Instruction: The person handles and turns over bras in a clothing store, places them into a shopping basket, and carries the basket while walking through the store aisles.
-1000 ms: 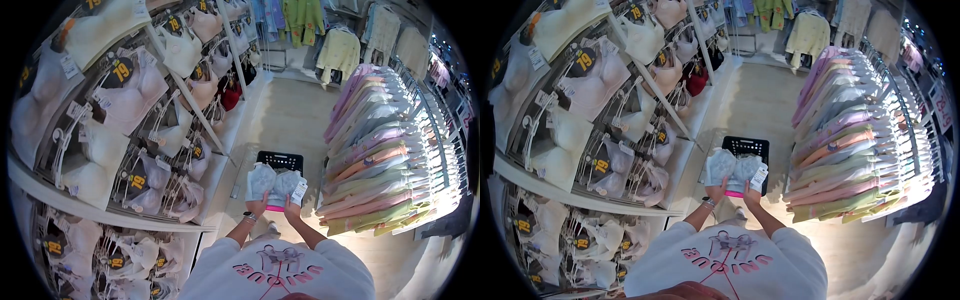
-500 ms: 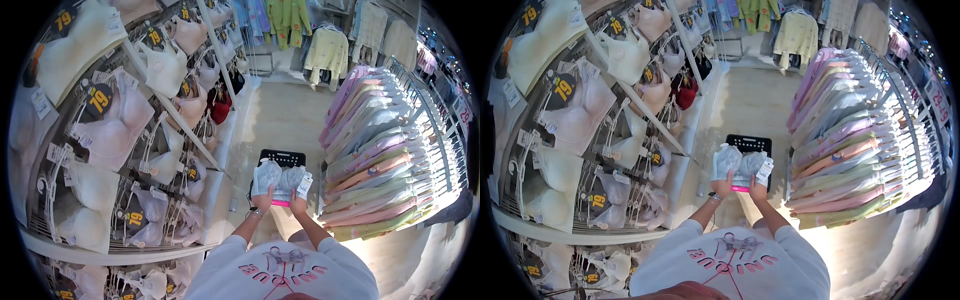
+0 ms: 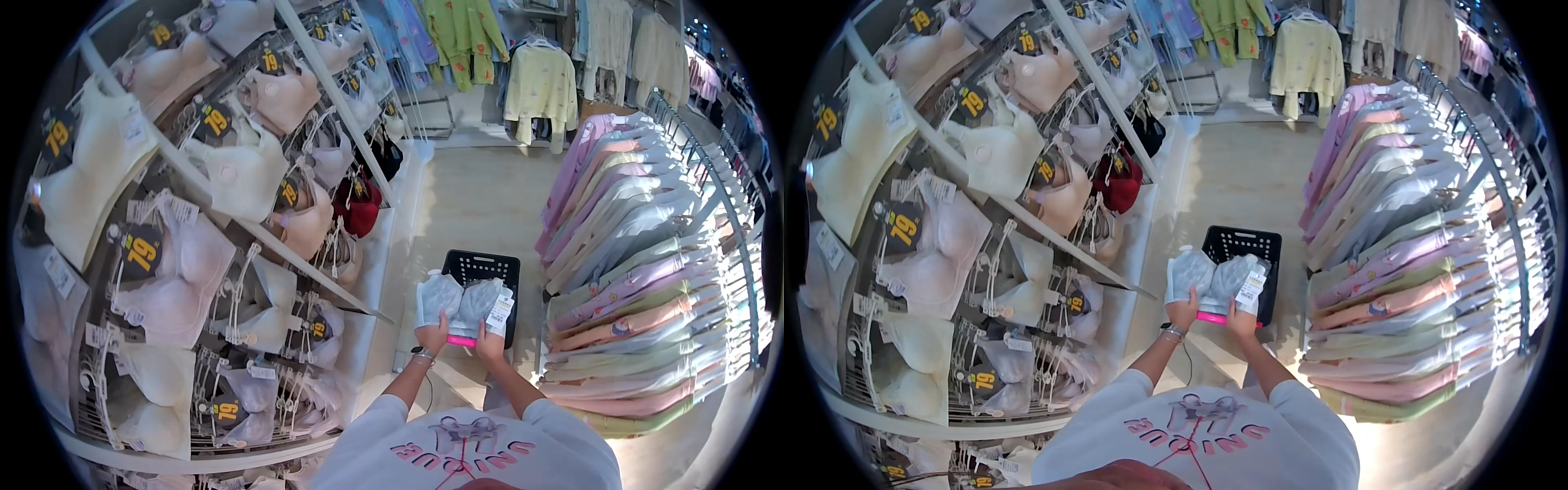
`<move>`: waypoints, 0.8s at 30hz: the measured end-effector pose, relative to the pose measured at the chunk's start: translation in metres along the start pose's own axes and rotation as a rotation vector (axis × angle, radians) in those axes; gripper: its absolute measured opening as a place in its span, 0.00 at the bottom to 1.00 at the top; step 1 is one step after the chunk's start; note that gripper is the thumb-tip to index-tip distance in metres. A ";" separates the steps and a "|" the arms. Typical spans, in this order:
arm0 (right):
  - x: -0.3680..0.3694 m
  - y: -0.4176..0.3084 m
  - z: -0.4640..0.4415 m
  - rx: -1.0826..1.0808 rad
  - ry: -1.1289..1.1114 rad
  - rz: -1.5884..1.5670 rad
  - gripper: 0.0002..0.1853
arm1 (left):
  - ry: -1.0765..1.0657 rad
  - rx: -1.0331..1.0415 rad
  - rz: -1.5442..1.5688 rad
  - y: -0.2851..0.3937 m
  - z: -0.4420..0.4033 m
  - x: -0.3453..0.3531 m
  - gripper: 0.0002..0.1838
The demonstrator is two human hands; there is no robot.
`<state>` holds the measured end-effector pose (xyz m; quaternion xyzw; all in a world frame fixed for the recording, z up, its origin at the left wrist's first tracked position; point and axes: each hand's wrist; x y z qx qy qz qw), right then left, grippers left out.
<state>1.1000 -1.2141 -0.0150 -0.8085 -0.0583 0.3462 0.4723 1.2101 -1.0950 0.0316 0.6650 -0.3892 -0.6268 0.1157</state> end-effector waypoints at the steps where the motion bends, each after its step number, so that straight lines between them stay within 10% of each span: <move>1: 0.003 0.002 -0.007 0.055 -0.032 -0.006 0.24 | -0.091 -0.101 -0.077 0.004 -0.009 0.003 0.22; 6: -0.005 -0.004 -0.051 0.361 -0.462 0.015 0.24 | 0.059 0.059 -0.262 -0.017 -0.049 0.042 0.28; 9: 0.005 0.004 -0.073 0.056 -0.084 -0.119 0.20 | 0.035 0.076 -0.254 -0.007 -0.065 0.053 0.28; 24: 0.018 0.035 -0.161 0.142 -0.287 -0.059 0.21 | -0.253 -0.116 -0.418 0.021 -0.144 0.079 0.36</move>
Point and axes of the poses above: each hand's wrist, its own z-axis away from the middle knuckle, its own x-axis out of the palm, y = z × x
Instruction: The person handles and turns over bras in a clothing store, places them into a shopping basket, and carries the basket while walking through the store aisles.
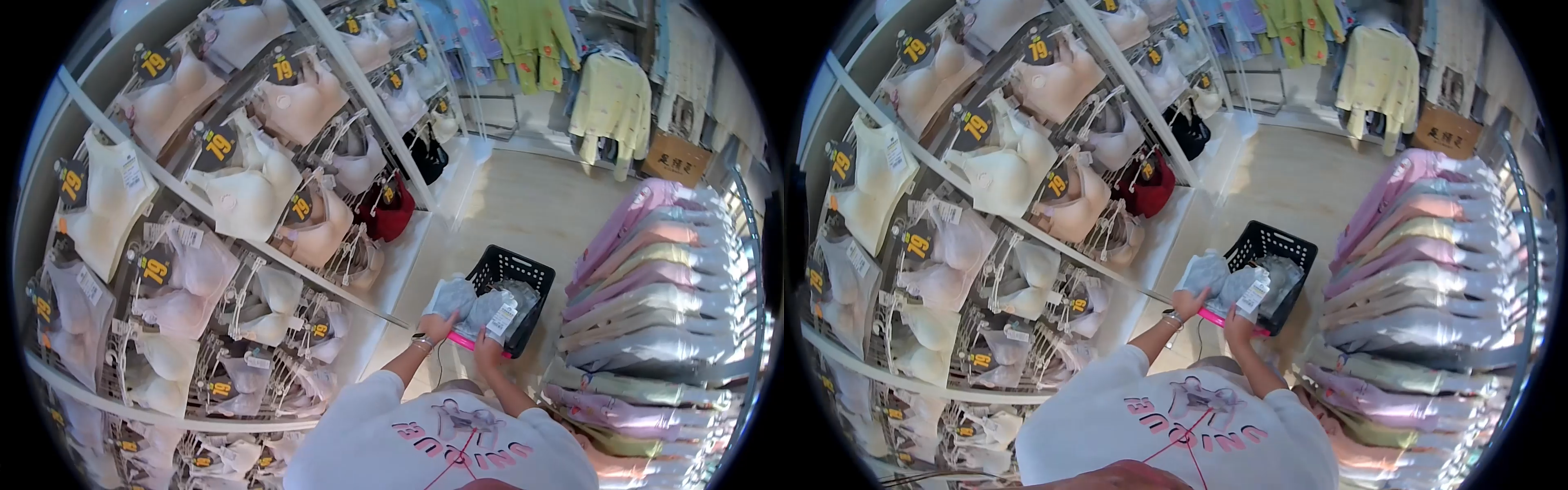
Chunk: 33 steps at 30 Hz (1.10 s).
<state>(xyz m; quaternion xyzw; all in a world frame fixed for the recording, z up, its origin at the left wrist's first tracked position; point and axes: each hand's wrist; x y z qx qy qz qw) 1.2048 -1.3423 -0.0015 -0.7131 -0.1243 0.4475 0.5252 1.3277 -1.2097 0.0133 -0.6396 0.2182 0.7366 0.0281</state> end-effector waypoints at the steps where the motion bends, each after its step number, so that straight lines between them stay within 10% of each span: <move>1: -0.005 -0.001 -0.005 0.052 -0.080 0.001 0.22 | 0.035 0.000 0.038 0.005 -0.005 0.000 0.36; 10: 0.010 0.031 -0.057 -0.117 0.191 0.014 0.22 | 0.132 -0.041 0.123 0.038 -0.050 0.010 0.31; 16: -0.046 -0.020 -0.093 0.214 -0.250 0.039 0.25 | 0.252 0.088 0.205 0.049 -0.078 0.020 0.18; 22: -0.006 0.039 -0.133 -0.079 0.195 0.021 0.24 | 0.334 0.148 0.317 0.076 -0.113 0.015 0.20; 33: -0.028 0.026 -0.216 -0.103 0.164 0.047 0.24 | 0.335 0.119 0.530 0.119 -0.179 0.009 0.20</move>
Point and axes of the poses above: each hand's wrist, its own z-axis away from the middle knuckle, its own x-axis out of the palm, y = z × x
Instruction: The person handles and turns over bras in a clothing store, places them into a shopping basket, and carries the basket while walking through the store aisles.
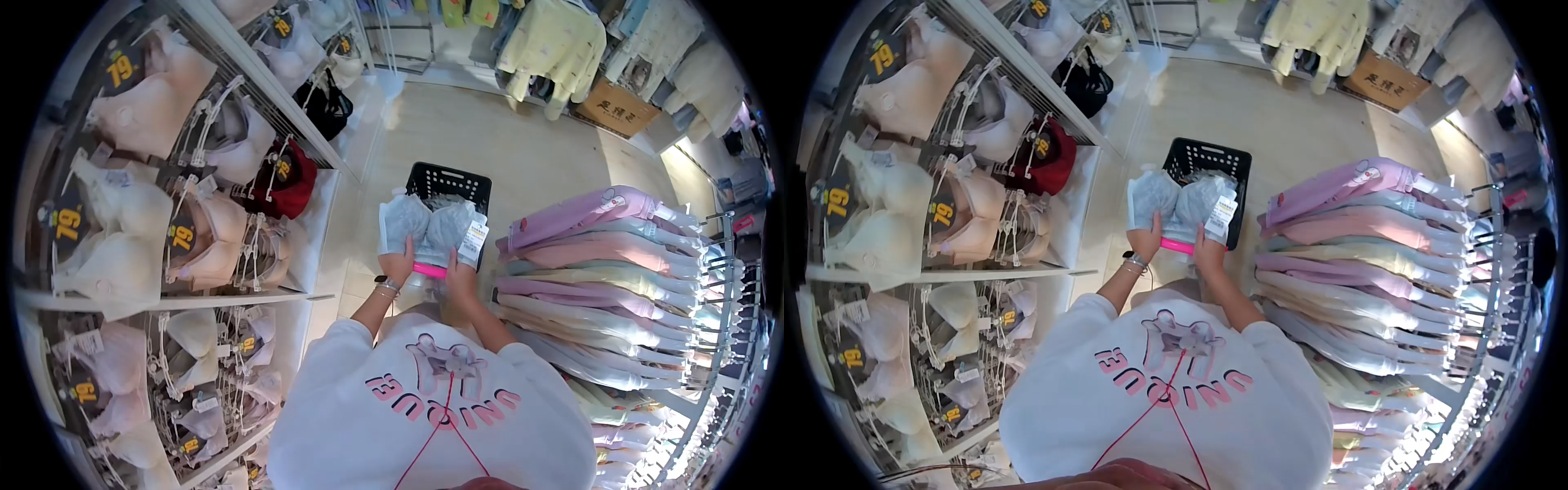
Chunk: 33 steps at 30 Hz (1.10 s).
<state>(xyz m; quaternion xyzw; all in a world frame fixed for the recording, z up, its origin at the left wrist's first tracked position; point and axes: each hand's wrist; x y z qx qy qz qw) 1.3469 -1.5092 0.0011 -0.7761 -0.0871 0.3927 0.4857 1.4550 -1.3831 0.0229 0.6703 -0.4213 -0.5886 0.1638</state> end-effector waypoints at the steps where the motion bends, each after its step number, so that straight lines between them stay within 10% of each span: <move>1: 0.002 0.004 -0.009 0.033 -0.018 0.039 0.24 | 0.036 0.036 -0.022 -0.001 -0.008 0.007 0.20; 13: 0.005 0.003 -0.103 0.369 -0.112 0.099 0.24 | 0.099 0.088 -0.049 -0.012 -0.084 0.068 0.21; 25: 0.027 0.029 -0.179 0.105 0.118 -0.048 0.24 | 0.154 0.122 -0.029 0.018 -0.149 0.094 0.14; 28: 0.013 0.031 -0.202 0.261 -0.262 0.091 0.23 | 0.082 0.158 -0.097 0.024 -0.166 0.096 0.12; 33: 0.027 0.054 -0.238 0.088 -0.201 0.030 0.24 | 0.070 0.087 -0.119 0.013 -0.193 0.129 0.12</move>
Point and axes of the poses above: each hand's wrist, its own z-axis away from the middle knuckle, its own x-axis out of the palm, y = z × x
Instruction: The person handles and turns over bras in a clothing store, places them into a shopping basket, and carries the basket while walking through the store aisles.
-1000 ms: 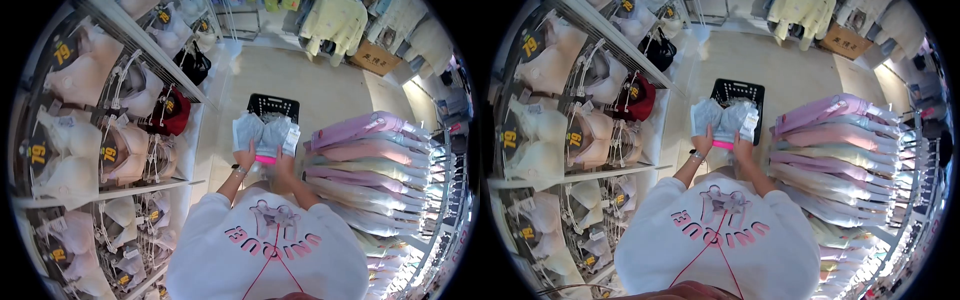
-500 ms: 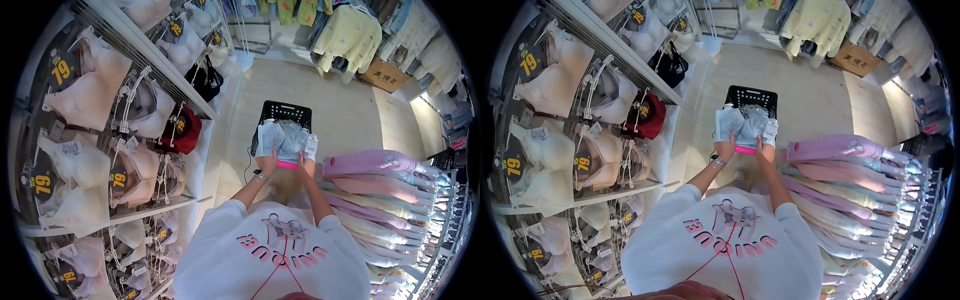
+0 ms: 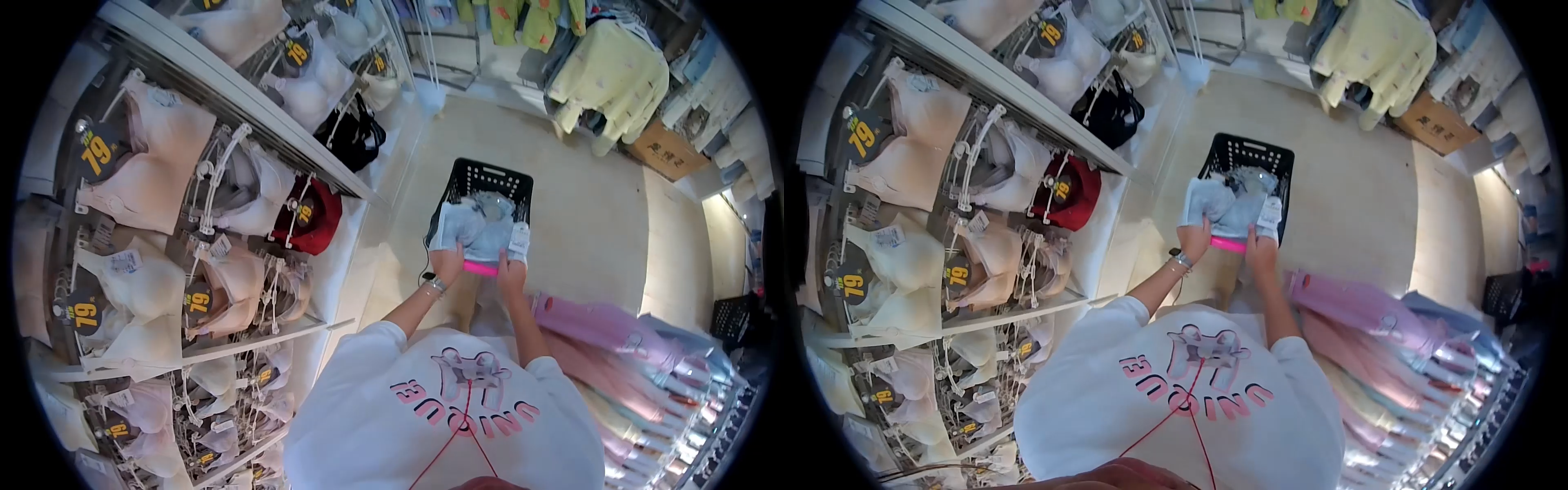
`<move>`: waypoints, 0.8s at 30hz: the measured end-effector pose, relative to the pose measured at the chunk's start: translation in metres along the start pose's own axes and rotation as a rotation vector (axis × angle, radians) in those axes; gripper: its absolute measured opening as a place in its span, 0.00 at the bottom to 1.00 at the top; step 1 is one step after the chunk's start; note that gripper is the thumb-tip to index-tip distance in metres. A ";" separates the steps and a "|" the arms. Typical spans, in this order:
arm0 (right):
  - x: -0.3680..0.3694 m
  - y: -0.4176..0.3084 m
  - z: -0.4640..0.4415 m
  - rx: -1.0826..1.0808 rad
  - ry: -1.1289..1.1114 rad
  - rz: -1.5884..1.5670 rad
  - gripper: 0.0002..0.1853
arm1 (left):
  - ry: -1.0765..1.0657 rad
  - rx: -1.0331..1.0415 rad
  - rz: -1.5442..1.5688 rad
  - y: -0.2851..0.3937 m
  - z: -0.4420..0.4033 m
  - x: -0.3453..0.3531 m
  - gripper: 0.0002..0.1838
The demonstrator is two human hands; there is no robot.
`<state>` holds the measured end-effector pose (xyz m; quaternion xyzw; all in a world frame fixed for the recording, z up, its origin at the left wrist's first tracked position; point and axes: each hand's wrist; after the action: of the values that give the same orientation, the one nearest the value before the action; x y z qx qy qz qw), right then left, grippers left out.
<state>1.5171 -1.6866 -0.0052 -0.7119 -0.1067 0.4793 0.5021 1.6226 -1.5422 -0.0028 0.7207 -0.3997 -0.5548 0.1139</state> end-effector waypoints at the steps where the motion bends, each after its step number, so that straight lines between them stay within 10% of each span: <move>1: 0.000 0.001 -0.008 -0.069 0.072 -0.060 0.23 | 0.003 -0.002 -0.027 0.002 -0.007 0.003 0.12; 20: -0.020 0.002 -0.141 0.120 -0.308 0.081 0.22 | -0.229 -0.155 -0.325 0.026 -0.107 0.058 0.18; 24: -0.014 0.002 -0.156 -0.068 -0.006 -0.093 0.22 | -0.122 -0.027 -0.097 0.045 -0.132 0.052 0.25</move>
<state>1.6325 -1.7915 0.0070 -0.7215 -0.1574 0.4536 0.4989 1.7232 -1.6455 0.0349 0.7025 -0.3632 -0.6078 0.0721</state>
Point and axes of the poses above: each hand's wrist, its own z-axis away from the middle knuckle, its own x-axis out of the palm, y = z × x
